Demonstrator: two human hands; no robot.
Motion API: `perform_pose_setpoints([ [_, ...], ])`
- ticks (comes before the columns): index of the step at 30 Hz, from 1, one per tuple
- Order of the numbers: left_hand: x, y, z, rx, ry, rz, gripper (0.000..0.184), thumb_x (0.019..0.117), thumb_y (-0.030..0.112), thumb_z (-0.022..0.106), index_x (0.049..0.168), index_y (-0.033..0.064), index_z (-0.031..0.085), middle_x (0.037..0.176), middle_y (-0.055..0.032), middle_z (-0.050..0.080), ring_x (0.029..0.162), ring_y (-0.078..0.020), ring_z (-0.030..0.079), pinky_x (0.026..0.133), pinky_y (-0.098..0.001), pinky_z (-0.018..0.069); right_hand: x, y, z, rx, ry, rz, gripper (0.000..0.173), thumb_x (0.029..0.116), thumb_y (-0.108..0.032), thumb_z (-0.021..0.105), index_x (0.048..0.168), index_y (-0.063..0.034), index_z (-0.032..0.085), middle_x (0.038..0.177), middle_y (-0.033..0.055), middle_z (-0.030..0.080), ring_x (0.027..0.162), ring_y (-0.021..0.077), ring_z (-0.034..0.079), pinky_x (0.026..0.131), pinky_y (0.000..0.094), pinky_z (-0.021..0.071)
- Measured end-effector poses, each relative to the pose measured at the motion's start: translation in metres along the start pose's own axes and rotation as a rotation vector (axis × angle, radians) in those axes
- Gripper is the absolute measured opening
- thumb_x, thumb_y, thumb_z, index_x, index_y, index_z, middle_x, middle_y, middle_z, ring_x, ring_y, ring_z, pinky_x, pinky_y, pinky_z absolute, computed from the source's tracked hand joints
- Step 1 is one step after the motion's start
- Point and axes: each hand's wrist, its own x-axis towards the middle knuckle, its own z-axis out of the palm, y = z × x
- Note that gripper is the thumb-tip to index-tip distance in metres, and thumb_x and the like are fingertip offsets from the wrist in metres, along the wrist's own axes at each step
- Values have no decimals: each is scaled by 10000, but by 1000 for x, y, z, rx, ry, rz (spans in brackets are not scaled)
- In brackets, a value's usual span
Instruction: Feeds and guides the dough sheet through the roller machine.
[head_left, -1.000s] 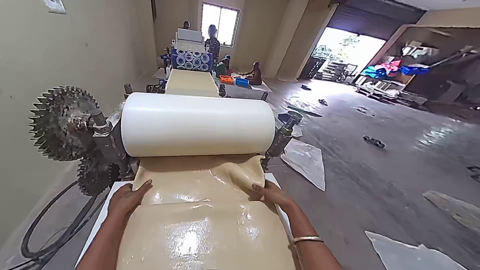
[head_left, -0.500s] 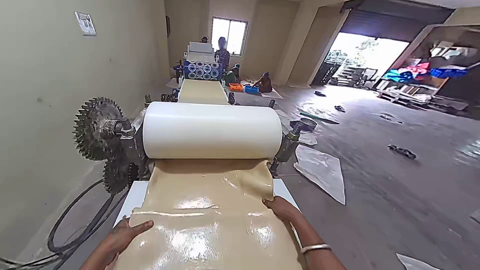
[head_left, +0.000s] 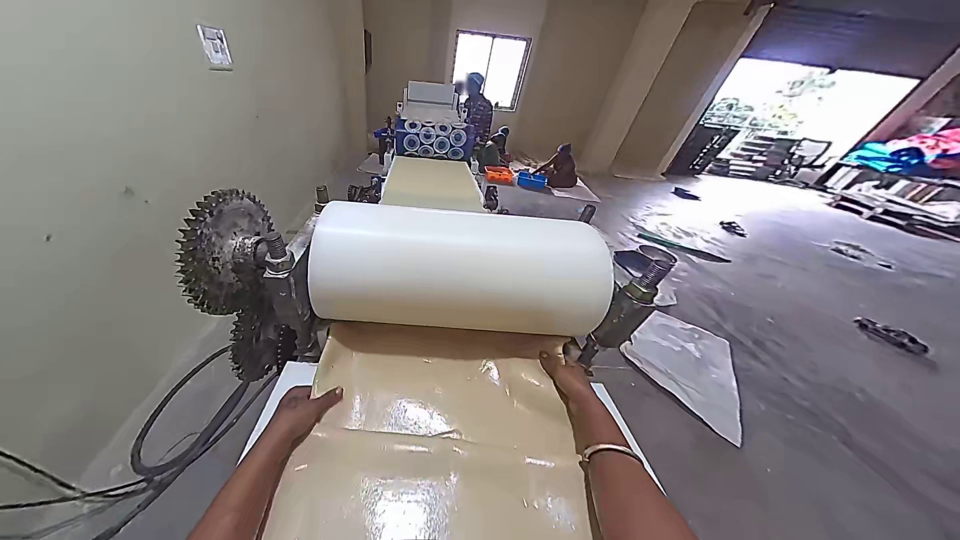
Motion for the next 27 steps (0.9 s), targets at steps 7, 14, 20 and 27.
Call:
perform_pose_setpoints([
  [7, 33, 31, 32, 81, 236, 62, 532, 1065, 343, 556, 1369, -93, 533, 1393, -318, 553, 1358, -426, 502, 1138, -574, 369, 4, -4, 9, -8, 52, 29, 469, 1017, -206, 661, 1361, 92, 545, 1360, 297, 580, 1273, 364, 558, 1087, 518, 415],
  [14, 43, 51, 49, 131, 376, 44, 586, 1085, 396, 489, 1351, -124, 538, 1389, -338, 551, 1364, -446, 500, 1130, -582, 379, 8, -11, 16, 21, 108, 69, 547, 1010, -207, 673, 1453, 58, 491, 1447, 296, 526, 1375, 393, 484, 1138, 543, 366],
  [20, 49, 51, 52, 148, 373, 32, 591, 1077, 431, 496, 1344, -93, 559, 1388, -305, 572, 1361, -414, 520, 1127, -557, 394, -16, -34, 21, -514, 149, 131, 549, 1079, -419, 494, 1423, 8, 531, 1353, 274, 617, 1274, 420, 597, 1030, 593, 466],
  [27, 52, 27, 24, 75, 68, 45, 778, 926, 370, 770, 1474, -63, 426, 1466, -293, 496, 1392, -387, 474, 1156, -538, 376, -109, -39, 57, -1093, -339, -396, 731, 1002, -421, 599, 1515, 68, 418, 1607, 294, 343, 1525, 417, 294, 1254, 573, 183],
])
